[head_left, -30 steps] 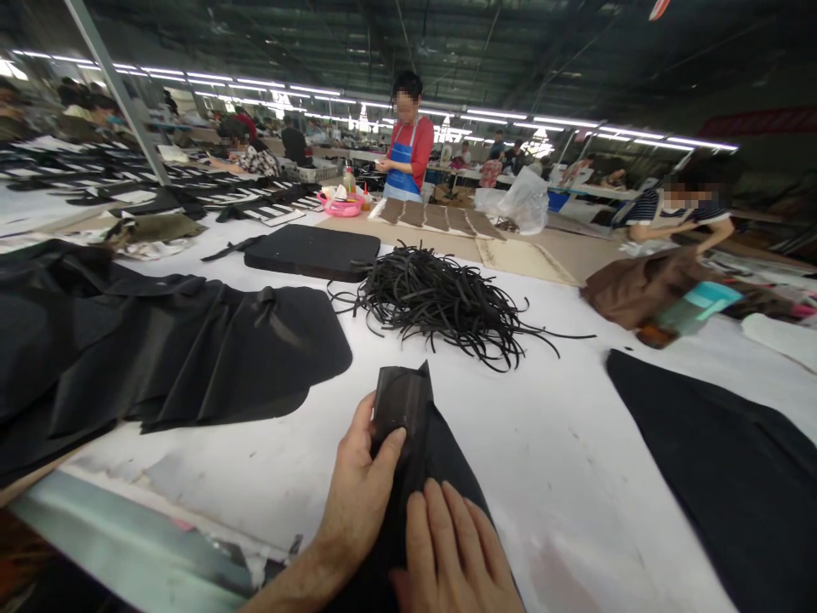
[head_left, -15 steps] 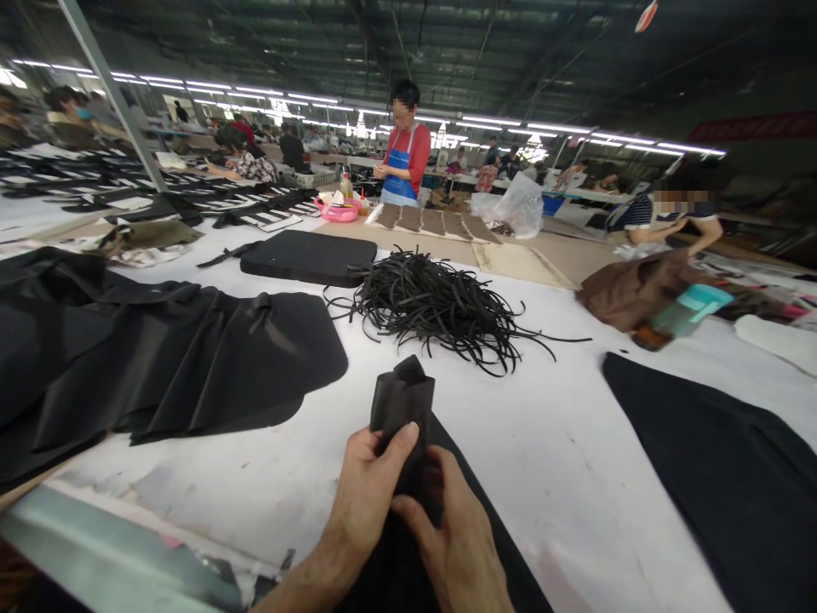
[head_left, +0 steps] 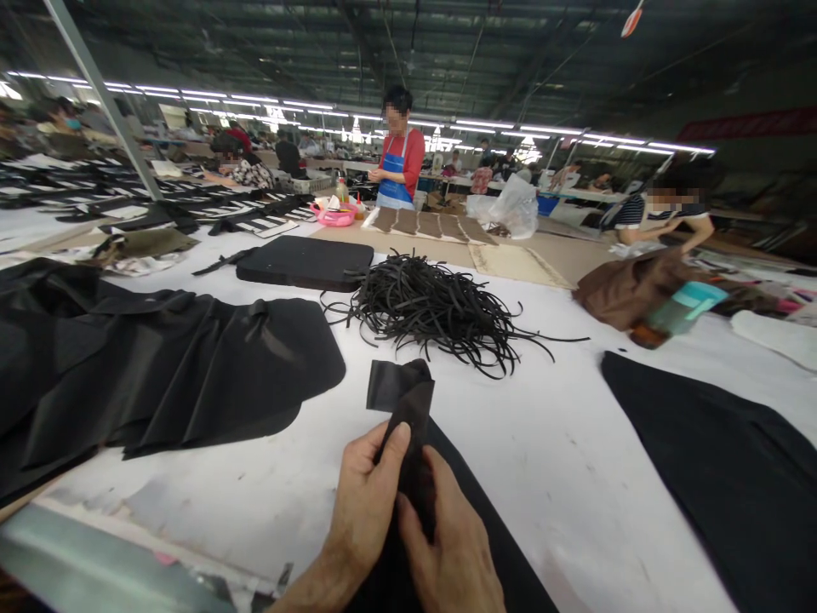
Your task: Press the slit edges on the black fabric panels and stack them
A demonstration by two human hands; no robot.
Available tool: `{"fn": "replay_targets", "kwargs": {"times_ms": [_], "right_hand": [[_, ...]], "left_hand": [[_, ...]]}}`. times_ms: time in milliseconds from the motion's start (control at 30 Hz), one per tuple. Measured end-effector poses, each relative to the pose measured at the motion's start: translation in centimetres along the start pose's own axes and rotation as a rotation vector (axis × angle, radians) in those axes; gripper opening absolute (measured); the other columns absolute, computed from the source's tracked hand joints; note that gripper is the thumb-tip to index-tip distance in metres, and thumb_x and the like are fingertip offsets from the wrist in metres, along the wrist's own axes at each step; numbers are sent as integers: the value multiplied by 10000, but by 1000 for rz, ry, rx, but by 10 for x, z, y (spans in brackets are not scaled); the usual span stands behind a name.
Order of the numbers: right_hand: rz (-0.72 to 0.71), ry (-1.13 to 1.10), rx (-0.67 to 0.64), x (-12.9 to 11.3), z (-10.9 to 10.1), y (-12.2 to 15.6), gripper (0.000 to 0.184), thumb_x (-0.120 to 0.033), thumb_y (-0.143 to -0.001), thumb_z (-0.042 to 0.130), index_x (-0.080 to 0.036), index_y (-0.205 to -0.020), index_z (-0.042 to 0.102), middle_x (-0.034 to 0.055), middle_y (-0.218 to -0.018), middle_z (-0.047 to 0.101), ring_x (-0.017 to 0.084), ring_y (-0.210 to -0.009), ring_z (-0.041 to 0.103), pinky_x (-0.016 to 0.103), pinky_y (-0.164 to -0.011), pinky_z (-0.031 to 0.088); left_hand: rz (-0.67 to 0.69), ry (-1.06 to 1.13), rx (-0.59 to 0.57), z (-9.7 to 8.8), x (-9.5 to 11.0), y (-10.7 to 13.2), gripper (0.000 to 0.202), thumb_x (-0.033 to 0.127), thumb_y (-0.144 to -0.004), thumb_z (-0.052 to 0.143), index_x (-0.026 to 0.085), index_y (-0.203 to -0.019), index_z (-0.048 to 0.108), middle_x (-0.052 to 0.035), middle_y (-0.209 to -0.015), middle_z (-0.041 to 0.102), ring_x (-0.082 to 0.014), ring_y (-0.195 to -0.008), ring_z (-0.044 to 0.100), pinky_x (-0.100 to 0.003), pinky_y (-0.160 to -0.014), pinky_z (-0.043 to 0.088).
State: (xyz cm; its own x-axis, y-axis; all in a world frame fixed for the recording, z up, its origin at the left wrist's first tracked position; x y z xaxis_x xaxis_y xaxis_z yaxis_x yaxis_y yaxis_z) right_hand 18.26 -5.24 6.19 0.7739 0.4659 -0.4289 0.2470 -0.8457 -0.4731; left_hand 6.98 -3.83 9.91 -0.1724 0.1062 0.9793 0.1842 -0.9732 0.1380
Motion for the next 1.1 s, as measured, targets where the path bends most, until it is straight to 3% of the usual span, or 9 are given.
{"fn": "replay_targets", "kwargs": {"times_ms": [133, 233, 333, 500, 600, 733, 900, 1100], "right_hand": [[-25, 99, 71, 0, 10, 7, 489, -255, -841, 394, -104, -1300, 323, 161, -1146, 592, 244, -985, 612, 335, -748, 565], [-71, 193, 142, -3, 5, 1, 370, -164, -856, 293, -88, -1193, 424, 151, -952, 657, 213, -801, 663, 274, -616, 568], [-112, 223, 116, -5, -7, -10, 315, -116, -868, 242, -122, -1029, 512, 81, -726, 651, 169, -589, 645, 224, -486, 517], [-54, 194, 96, 0, -19, -19, 343, -240, -937, 234, -197, -840, 559, 10, -617, 610, 140, -499, 599, 220, -444, 423], [-22, 155, 43, 6, -20, -20, 409, -326, -951, 230, -227, -669, 509, -28, -513, 544, 126, -420, 538, 231, -411, 340], [170, 97, -55, 32, -35, -23, 421, -426, -930, 247, -240, -646, 495, -48, -450, 495, 125, -381, 457, 241, -423, 297], [527, -114, -98, 85, -69, -27, 446, -584, -836, 331, -224, -628, 495, -16, -570, 536, 154, -572, 501, 225, -549, 378], [650, -366, -178, 127, -86, -23, 439, -612, -766, 442, -206, -602, 480, -11, -610, 537, 171, -658, 510, 219, -603, 410]], "left_hand": [[15, -43, 1, 2, 1, 0, 372, 491, -811, 496, 132, -722, 540, 16, -654, 467, -92, -645, 414, -172, -566, 390], [62, -104, 31, 3, 0, 1, 363, 472, -820, 493, 143, -666, 505, 29, -627, 451, -78, -613, 387, -161, -548, 368], [113, -165, 64, 2, -1, 0, 341, 452, -829, 487, 152, -668, 499, 32, -639, 468, -78, -614, 396, -161, -570, 373], [158, -230, 62, 1, -4, 0, 328, 445, -842, 461, 156, -700, 522, 21, -677, 502, -96, -668, 435, -167, -622, 392], [149, -232, 68, 0, -4, 0, 363, 470, -834, 463, 151, -670, 524, 24, -638, 481, -95, -638, 425, -170, -593, 389], [94, -172, 57, -15, -4, -7, 364, 488, -821, 472, 152, -860, 607, 6, -749, 586, -129, -730, 512, -196, -696, 438], [24, -36, 323, -59, -13, -28, 468, 533, -737, 576, 137, -982, 617, -42, -870, 657, -183, -827, 590, -256, -783, 469], [-162, 259, 294, -73, -24, -43, 332, 385, -726, 650, 150, -959, 628, -38, -752, 668, -164, -717, 630, -267, -730, 519]]}}
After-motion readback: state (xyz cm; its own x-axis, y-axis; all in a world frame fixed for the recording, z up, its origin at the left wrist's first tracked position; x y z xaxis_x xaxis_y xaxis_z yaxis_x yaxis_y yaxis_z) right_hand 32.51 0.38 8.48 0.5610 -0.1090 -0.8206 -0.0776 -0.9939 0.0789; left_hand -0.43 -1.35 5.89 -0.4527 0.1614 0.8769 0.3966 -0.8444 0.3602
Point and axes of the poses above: each hand's wrist, its own y-axis away from the middle knuckle, its own z-axis out of the palm, x = y × z, the point moved 2 cm from there along -y, towards the middle knuckle
